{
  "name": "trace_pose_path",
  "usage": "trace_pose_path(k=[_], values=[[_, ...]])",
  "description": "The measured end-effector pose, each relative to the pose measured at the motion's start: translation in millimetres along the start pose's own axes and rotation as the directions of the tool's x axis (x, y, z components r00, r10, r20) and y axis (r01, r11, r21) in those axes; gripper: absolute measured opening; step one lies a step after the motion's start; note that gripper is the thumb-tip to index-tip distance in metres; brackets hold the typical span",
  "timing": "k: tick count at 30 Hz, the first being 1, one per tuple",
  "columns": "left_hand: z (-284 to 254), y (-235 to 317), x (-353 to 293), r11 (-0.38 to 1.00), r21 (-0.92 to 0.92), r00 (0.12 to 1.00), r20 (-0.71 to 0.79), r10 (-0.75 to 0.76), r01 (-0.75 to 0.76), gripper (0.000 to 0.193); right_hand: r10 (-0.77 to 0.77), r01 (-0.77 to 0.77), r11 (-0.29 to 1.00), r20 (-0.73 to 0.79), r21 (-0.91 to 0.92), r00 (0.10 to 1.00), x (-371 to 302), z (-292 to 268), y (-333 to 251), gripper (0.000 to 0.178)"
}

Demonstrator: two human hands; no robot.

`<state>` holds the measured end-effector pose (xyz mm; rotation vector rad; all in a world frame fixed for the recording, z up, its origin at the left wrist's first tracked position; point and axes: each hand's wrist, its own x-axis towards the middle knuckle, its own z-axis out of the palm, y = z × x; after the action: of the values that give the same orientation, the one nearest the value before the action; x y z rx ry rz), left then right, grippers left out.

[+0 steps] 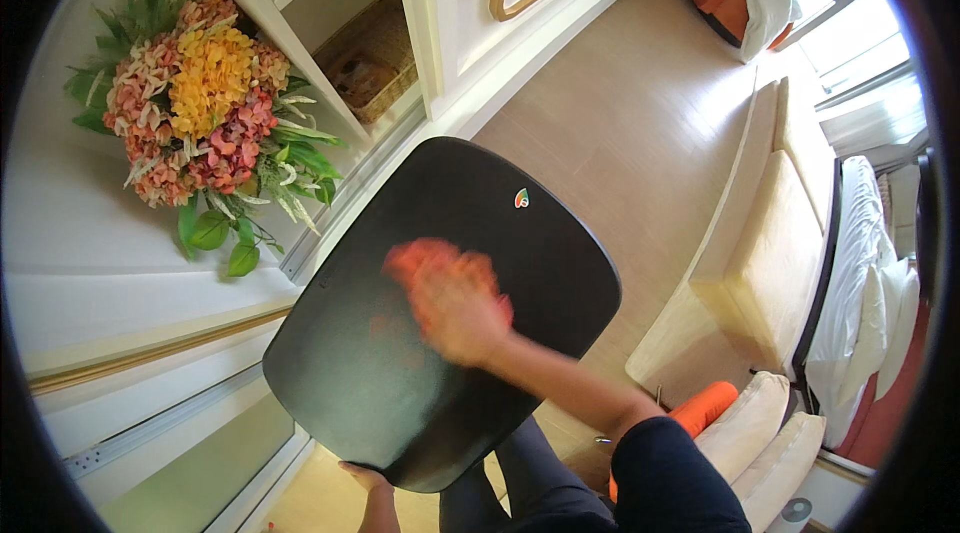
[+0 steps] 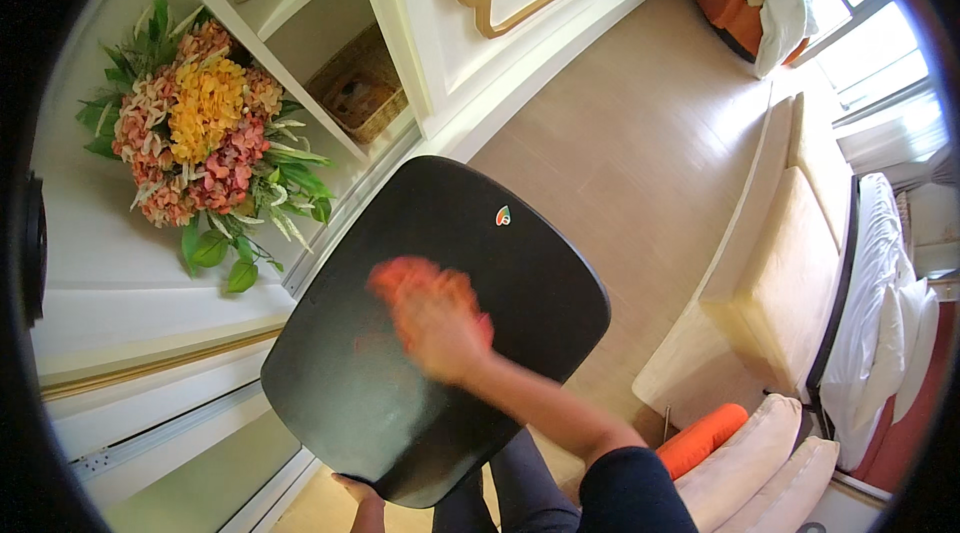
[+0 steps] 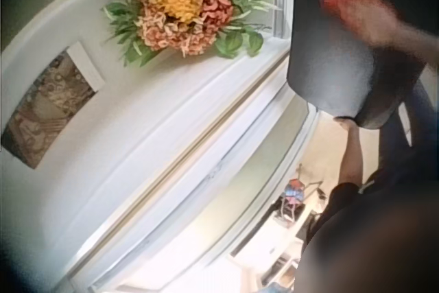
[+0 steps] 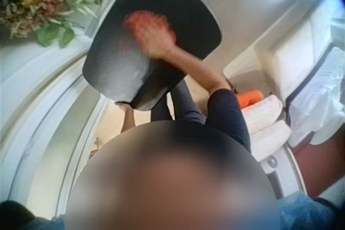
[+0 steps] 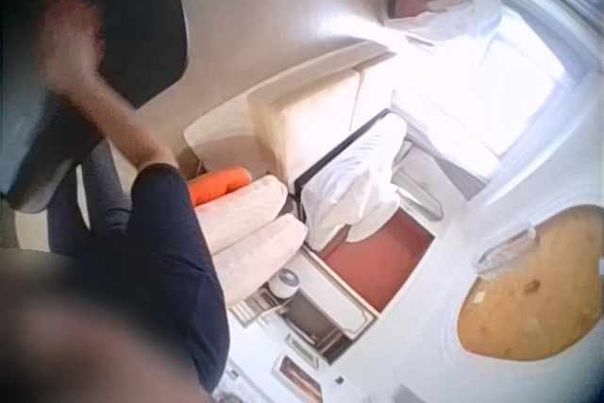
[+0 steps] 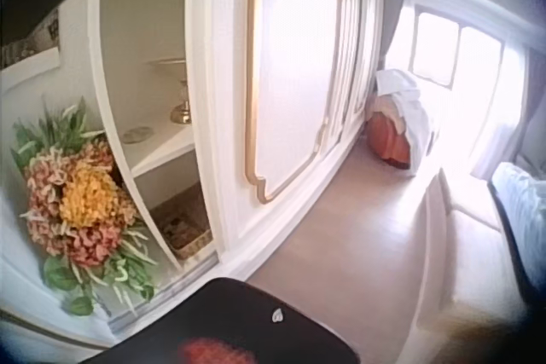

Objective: The person wipes a black stool with a cloth, then flips it over to attach the metal legs. They repeatedly insert and remove the legs, adjusting the fit before finally securing them and placing the stool upright.

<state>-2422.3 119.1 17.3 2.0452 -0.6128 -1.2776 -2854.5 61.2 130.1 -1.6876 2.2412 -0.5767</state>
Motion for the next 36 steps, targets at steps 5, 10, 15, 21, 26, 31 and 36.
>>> trace_pose_path(k=[5,10,15,21,26,31,36], values=[[7,-5,-2,0.999,0.038,1.0,-0.004,0.024,-0.024,0.087,0.456,-0.536,0.838,-0.409,-0.102,0.79,29,-28,128,0.069],[-4,-17,8,0.995,0.098,0.999,0.007,0.034,-0.035,0.084,0.284,-0.275,0.959,-0.172,0.073,0.943,-32,0,13,0.061],[-17,-41,32,0.989,0.139,0.997,-0.056,0.052,-0.044,0.083,0.308,-0.305,0.951,-0.174,0.045,0.935,-19,-21,50,0.035],[-25,-41,34,0.995,-0.096,0.999,-0.009,0.031,-0.032,0.08,0.248,-0.25,0.967,-0.038,-0.056,0.968,-14,-28,-10,0.072],[0,1,-5,0.995,-0.102,0.995,0.097,0.012,-0.002,0.078,0.164,-0.138,0.933,0.054,-0.333,0.985,9,-30,-2,0.052],[-2,-11,1,0.988,-0.156,0.995,0.104,-0.004,0.021,0.079,0.368,-0.438,0.874,-0.302,-0.211,0.879,100,-30,99,0.051],[-6,-8,0,0.96,-0.264,0.985,0.167,-0.052,0.095,0.081,-0.161,0.143,0.978,-0.116,-0.149,0.98,148,58,-82,0.066]])
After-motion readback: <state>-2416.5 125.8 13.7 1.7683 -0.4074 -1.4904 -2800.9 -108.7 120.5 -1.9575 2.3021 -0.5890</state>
